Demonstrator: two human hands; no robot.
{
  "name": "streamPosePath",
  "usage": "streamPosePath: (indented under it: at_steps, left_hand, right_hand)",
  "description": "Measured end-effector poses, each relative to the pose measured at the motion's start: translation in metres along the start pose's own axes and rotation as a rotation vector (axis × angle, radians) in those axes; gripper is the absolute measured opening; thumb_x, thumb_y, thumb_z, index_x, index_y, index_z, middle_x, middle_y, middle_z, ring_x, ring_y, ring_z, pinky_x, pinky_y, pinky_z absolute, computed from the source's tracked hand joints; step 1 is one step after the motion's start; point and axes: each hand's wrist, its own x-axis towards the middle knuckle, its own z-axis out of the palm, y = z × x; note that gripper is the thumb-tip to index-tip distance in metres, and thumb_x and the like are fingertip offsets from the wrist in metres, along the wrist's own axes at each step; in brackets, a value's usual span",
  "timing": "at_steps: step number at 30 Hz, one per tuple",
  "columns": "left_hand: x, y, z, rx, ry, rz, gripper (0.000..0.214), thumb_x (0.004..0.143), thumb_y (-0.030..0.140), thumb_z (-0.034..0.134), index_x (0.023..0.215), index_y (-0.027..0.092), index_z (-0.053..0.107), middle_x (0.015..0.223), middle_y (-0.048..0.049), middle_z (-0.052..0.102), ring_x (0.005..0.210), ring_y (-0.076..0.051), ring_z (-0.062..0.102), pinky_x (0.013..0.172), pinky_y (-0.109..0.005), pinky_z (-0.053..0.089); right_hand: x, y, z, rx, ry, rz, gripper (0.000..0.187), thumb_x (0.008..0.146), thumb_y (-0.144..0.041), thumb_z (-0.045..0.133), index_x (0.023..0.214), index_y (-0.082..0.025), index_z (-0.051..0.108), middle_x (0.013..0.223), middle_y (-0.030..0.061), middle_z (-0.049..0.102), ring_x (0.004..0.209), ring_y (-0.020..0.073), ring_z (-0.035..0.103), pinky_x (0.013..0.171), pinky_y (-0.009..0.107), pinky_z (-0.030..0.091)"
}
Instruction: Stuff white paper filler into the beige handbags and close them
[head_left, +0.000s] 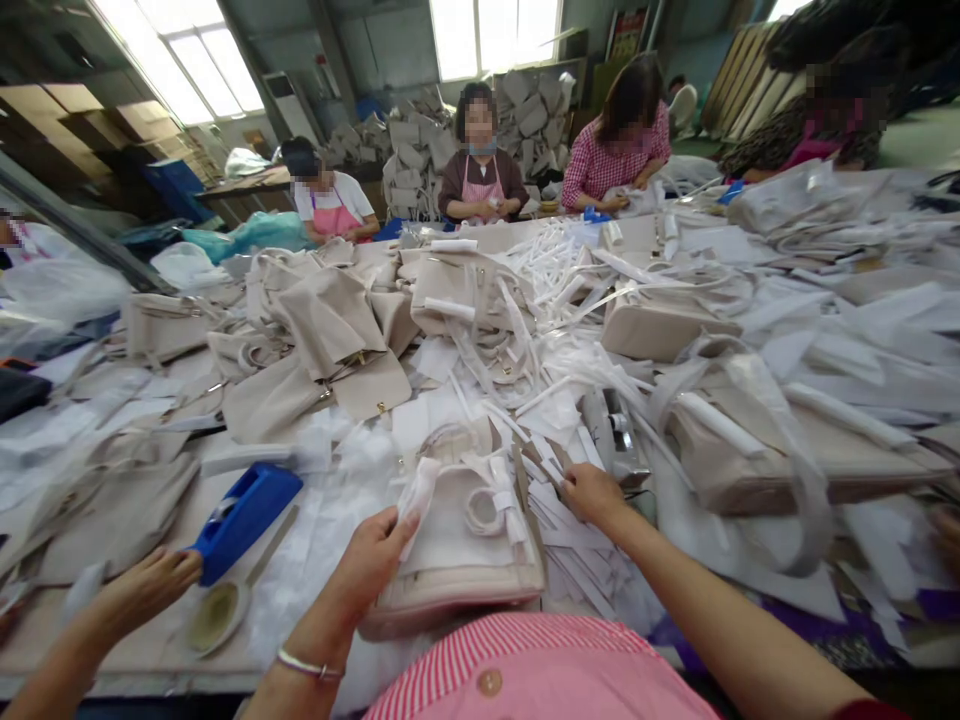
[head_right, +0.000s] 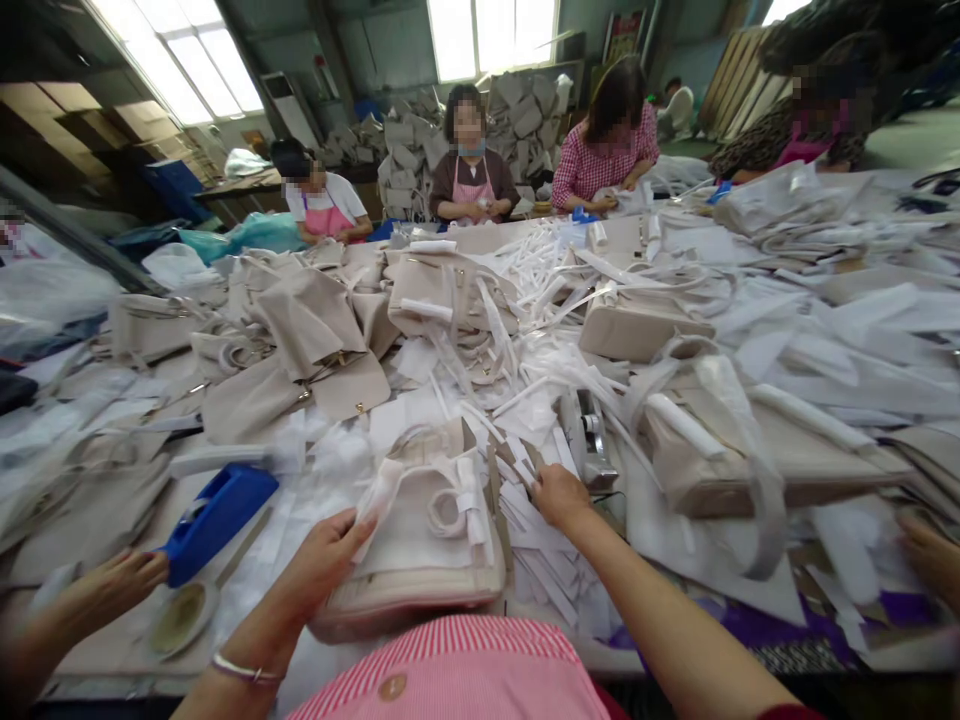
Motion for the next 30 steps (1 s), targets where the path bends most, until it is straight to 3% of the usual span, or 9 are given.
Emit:
streamPosePath:
  at_steps: [4, 7, 12, 17, 20, 23, 26, 30]
  left_hand:
    - [-0.011, -0.004, 0.002, 0.001, 0.012, 0.003, 0.052, 0.082, 0.067, 0.054, 0.075, 0.017, 0.065, 0.066, -0.0005, 0.06, 0.066, -0.021, 0.053, 0.06, -0.029, 0.041]
    - [-0.02, -0.005, 0.002, -0.041, 0.007, 0.005, 0.05, 0.083, 0.065, 0.056, 0.081, 0.017, 0.067, 0.071, -0.0017, 0.065, 0.071, -0.022, 0.056, 0.064, -0.03, 0.044]
    - [-0.032, -0.006, 0.006, -0.059, 0.068, 0.029, 0.048, 0.083, 0.063, 0.058, 0.076, 0.017, 0.067, 0.069, -0.001, 0.063, 0.067, -0.02, 0.053, 0.06, -0.028, 0.041]
    - [-0.034, -0.015, 0.008, -0.104, 0.069, 0.039, 0.046, 0.085, 0.061, 0.058, 0.078, 0.017, 0.066, 0.067, 0.0016, 0.058, 0.064, -0.017, 0.048, 0.058, -0.027, 0.037]
    - [-0.032, -0.021, 0.006, -0.138, 0.046, 0.034, 0.046, 0.085, 0.061, 0.057, 0.081, 0.016, 0.067, 0.07, 0.0006, 0.06, 0.067, -0.018, 0.051, 0.06, -0.027, 0.039]
    - [-0.03, -0.024, 0.003, -0.179, 0.039, 0.033, 0.046, 0.084, 0.061, 0.059, 0.081, 0.016, 0.068, 0.072, -0.0004, 0.063, 0.068, -0.02, 0.054, 0.061, -0.028, 0.041]
    - [-0.029, -0.027, 0.001, -0.209, 0.035, 0.046, 0.044, 0.084, 0.06, 0.06, 0.082, 0.016, 0.069, 0.073, -0.0008, 0.064, 0.068, -0.02, 0.054, 0.061, -0.027, 0.042]
    - [-0.026, -0.037, 0.0, -0.207, 0.019, 0.034, 0.046, 0.085, 0.06, 0.059, 0.084, 0.015, 0.069, 0.073, -0.0011, 0.063, 0.068, -0.02, 0.053, 0.061, -0.028, 0.041]
  right_hand:
    - [0.006, 0.009, -0.005, -0.027, -0.021, -0.031, 0.018, 0.09, -0.024, 0.055, 0.085, -0.019, 0.072, 0.089, 0.009, 0.071, 0.087, 0.023, 0.066, 0.07, 0.028, 0.04]
    - [0.005, 0.012, -0.01, -0.072, 0.01, -0.04, 0.019, 0.093, -0.02, 0.051, 0.092, -0.015, 0.069, 0.097, 0.0135, 0.07, 0.09, 0.0255, 0.067, 0.073, 0.031, 0.043]
    - [0.007, -0.013, -0.004, -0.105, 0.103, -0.182, 0.024, 0.098, -0.028, 0.05, 0.114, -0.016, 0.063, 0.121, 0.0144, 0.062, 0.103, 0.025, 0.063, 0.082, 0.032, 0.044]
    - [0.027, -0.032, 0.005, -0.106, 0.085, -0.261, 0.023, 0.097, -0.027, 0.052, 0.092, -0.016, 0.072, 0.1, 0.0104, 0.069, 0.087, 0.0214, 0.066, 0.071, 0.028, 0.043]
    - [0.038, -0.028, -0.002, -0.087, 0.106, -0.294, 0.03, 0.1, -0.032, 0.047, 0.092, -0.021, 0.073, 0.091, 0.0038, 0.071, 0.087, 0.0175, 0.065, 0.072, 0.024, 0.043]
    - [0.035, -0.021, -0.005, -0.134, 0.151, -0.3, 0.028, 0.101, -0.031, 0.045, 0.095, -0.019, 0.071, 0.098, 0.0061, 0.069, 0.09, 0.0188, 0.063, 0.074, 0.025, 0.041]
    - [0.022, -0.019, 0.008, -0.215, 0.148, -0.325, 0.028, 0.102, -0.021, 0.04, 0.098, -0.016, 0.067, 0.107, 0.0111, 0.065, 0.091, 0.0208, 0.062, 0.074, 0.028, 0.039]
    - [0.008, -0.023, 0.033, -0.259, 0.038, -0.371, 0.019, 0.1, -0.022, 0.048, 0.102, -0.018, 0.066, 0.107, 0.0089, 0.064, 0.092, 0.0201, 0.062, 0.076, 0.028, 0.04]
